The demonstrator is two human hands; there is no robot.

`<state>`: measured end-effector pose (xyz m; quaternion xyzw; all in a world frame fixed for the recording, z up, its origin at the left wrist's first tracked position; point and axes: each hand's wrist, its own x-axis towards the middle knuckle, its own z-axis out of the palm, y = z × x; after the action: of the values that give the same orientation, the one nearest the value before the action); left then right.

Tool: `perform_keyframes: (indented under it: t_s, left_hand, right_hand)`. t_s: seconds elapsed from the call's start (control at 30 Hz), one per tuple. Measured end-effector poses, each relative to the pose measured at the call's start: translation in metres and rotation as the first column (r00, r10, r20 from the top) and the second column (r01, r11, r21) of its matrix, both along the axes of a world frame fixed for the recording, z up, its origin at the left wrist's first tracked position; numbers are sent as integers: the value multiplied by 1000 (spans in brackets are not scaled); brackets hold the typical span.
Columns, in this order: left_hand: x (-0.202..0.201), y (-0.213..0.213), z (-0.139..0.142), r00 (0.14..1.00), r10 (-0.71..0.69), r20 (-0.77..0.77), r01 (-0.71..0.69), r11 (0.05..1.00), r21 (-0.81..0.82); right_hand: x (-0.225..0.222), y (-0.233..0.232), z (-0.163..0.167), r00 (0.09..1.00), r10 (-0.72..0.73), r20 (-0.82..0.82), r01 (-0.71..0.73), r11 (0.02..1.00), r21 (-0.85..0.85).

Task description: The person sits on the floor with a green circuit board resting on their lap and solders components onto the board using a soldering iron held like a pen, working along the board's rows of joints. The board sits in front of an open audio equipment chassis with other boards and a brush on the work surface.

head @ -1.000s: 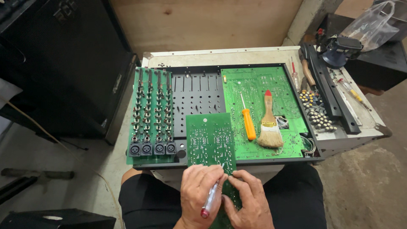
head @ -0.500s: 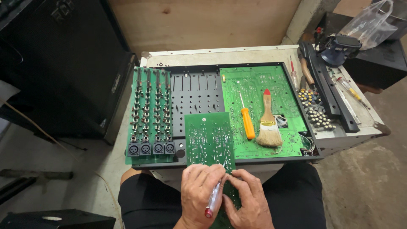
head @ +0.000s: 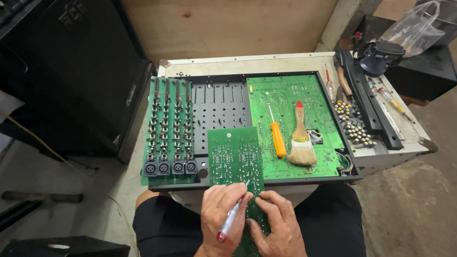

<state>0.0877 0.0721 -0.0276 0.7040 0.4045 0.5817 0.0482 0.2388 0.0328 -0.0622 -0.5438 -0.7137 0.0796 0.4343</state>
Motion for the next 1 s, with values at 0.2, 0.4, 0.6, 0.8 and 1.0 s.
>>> perform_keyframes:
  t_s: [0.2,0.4,0.6,0.8,1.0]
  left_hand:
    - [0,-1,3,999,-15,35,16,1000,-25]
    - [-8,-7,3,993,-71,98,85,985,-147]
    - [-14,-12,-3,999,-48,-11,47,990,-134]
    - [-8,-16,-6,997,-57,-49,51,992,-113]
    - [-6,-16,-4,994,-67,-84,59,993,-101]
  right_hand:
    - [1,1,-2,1000,2,19,-2,1000,22]
    - [2,0,0,1000,-4,23,4,1000,7]
    - [3,-5,3,999,-40,-34,38,996,-75]
    - [4,-7,0,998,-55,-21,55,998,-28]
    - [5,-6,-3,998,-51,-30,51,998,20]
